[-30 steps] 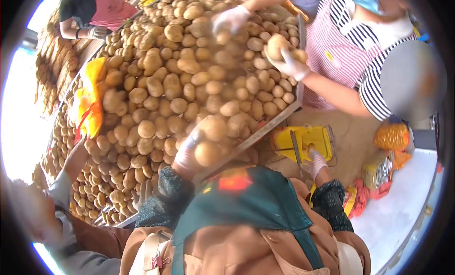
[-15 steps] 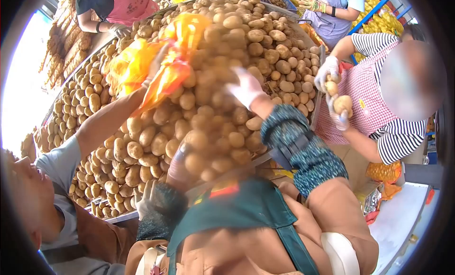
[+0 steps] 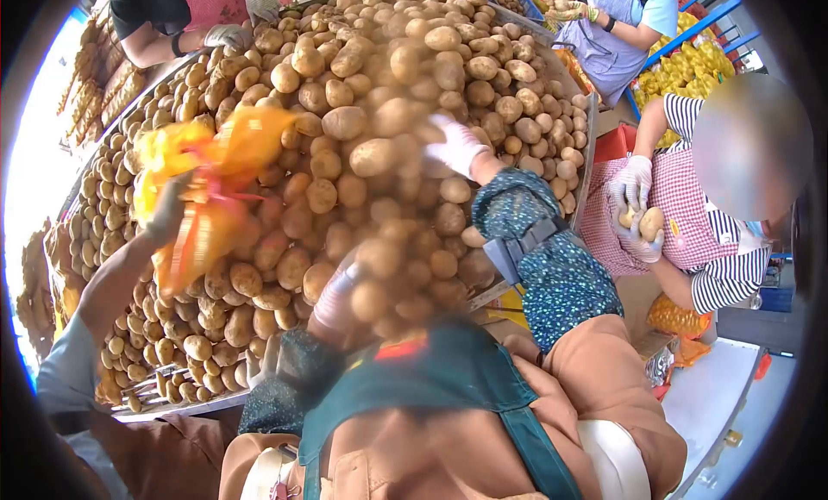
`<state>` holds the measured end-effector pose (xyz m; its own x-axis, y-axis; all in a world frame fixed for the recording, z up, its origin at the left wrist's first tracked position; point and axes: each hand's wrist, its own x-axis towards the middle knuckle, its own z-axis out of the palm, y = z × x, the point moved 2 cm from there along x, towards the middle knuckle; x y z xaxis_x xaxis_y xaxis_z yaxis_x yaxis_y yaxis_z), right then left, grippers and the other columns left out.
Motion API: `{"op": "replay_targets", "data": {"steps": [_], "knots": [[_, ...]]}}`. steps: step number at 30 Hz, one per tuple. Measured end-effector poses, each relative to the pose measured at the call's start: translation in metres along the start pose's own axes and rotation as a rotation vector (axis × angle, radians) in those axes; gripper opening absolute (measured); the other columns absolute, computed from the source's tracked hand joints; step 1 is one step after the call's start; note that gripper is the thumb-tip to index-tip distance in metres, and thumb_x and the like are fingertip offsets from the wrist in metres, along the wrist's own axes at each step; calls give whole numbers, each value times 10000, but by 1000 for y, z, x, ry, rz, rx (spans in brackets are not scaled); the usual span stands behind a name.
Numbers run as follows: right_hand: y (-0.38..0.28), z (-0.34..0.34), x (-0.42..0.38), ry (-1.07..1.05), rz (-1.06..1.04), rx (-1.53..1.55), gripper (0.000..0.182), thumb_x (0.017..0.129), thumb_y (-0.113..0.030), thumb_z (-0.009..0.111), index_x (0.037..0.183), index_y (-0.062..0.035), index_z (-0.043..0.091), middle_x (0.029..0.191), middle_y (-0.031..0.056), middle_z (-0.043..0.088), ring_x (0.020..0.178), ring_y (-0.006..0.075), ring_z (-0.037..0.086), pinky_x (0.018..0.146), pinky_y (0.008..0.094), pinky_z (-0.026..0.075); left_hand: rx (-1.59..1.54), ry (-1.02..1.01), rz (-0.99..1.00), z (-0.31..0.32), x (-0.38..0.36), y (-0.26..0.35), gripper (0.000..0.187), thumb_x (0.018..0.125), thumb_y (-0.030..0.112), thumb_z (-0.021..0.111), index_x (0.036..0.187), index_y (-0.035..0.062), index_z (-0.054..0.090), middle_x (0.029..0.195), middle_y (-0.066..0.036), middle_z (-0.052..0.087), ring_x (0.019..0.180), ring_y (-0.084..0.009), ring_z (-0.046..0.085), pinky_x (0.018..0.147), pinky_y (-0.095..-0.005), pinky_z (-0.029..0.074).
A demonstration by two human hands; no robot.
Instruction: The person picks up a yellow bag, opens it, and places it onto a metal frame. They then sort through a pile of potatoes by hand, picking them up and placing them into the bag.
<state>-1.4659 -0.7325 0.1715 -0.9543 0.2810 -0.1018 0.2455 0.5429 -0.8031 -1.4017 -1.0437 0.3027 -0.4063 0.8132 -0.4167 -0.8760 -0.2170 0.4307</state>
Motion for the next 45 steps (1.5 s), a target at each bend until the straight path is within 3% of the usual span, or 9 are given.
{"op": "replay_targets", "data": {"steps": [7, 10, 12, 16, 24, 30, 34, 42, 45], "knots": [[-23, -34, -55, -213, 285, 1255, 398, 856, -283, 723, 1230, -174, 640, 1084, 41, 684, 942, 190, 624, 705, 347, 506, -39, -40, -13, -13, -6, -4, 622, 853, 436, 708, 1312, 66, 509, 1065, -93, 634, 904, -215, 637, 782, -360, 563], [-24, -12, -58, -105, 743, 1390, 390, 890, -407, 701, 1210, -190, 643, 1061, 3, 683, 943, 184, 620, 706, 381, 493, -57, -19, -64, -14, -7, -5, 603, 862, 427, 708, 1304, 61, 523, 1071, -98, 642, 924, -217, 637, 795, -362, 560], [-55, -4, -63, 116, 899, 892, 440, 899, -494, 683, 1201, -178, 629, 1120, 19, 662, 944, 197, 618, 659, 390, 489, -116, 25, -71, -13, -9, -8, 594, 866, 425, 706, 1301, 61, 528, 1067, -101, 644, 916, -217, 638, 789, -359, 558], [-94, 1, -57, -216, 678, 486, 536, 914, -502, 654, 1293, -133, 568, 1201, 76, 634, 925, 220, 642, 627, 354, 527, -117, 6, -75, -21, -11, -12, 591, 861, 417, 715, 1297, 64, 527, 1068, -98, 636, 910, -221, 634, 791, -357, 555], [-73, -2, -59, -209, 768, 587, 510, 917, -495, 645, 1269, -129, 606, 1097, 79, 675, 904, 227, 649, 687, 381, 532, -134, -18, -56, -14, -8, -5, 597, 855, 399, 718, 1297, 58, 506, 1026, -106, 628, 895, -229, 635, 758, -378, 566], [-38, -4, -124, -331, 569, 1541, 540, 934, -405, 664, 1282, -6, 559, 1060, 144, 690, 793, 209, 663, 573, 313, 529, -153, -216, -113, -25, -12, -4, 596, 933, 425, 603, 1393, 90, 428, 1295, -150, 562, 1119, -327, 601, 962, -453, 514], [-50, -14, -176, -293, 302, 1811, 649, 879, -336, 725, 1387, -53, 437, 1281, 217, 562, 840, 302, 657, 578, 363, 542, -51, 30, -79, 28, -24, -10, 596, 950, 499, 548, 1353, 68, 472, 1204, -166, 617, 1005, -317, 653, 763, -404, 585], [-35, -52, -260, -242, 58, 1492, 594, 779, -188, 738, 1308, -33, 518, 1123, 125, 623, 943, 229, 640, 800, 334, 558, -11, 132, 85, -9, 3, -50, 538, 958, 477, 571, 1259, 31, 557, 1020, -132, 679, 897, -266, 677, 754, -391, 602], [-25, -59, -301, -184, 37, 1550, 598, 795, -180, 723, 1336, -37, 514, 1115, 117, 637, 966, 227, 647, 820, 335, 557, 71, 90, 28, -2, 17, -81, 636, 918, 467, 602, 1363, 28, 484, 1211, -142, 596, 1005, -239, 636, 777, -366, 584]]}}
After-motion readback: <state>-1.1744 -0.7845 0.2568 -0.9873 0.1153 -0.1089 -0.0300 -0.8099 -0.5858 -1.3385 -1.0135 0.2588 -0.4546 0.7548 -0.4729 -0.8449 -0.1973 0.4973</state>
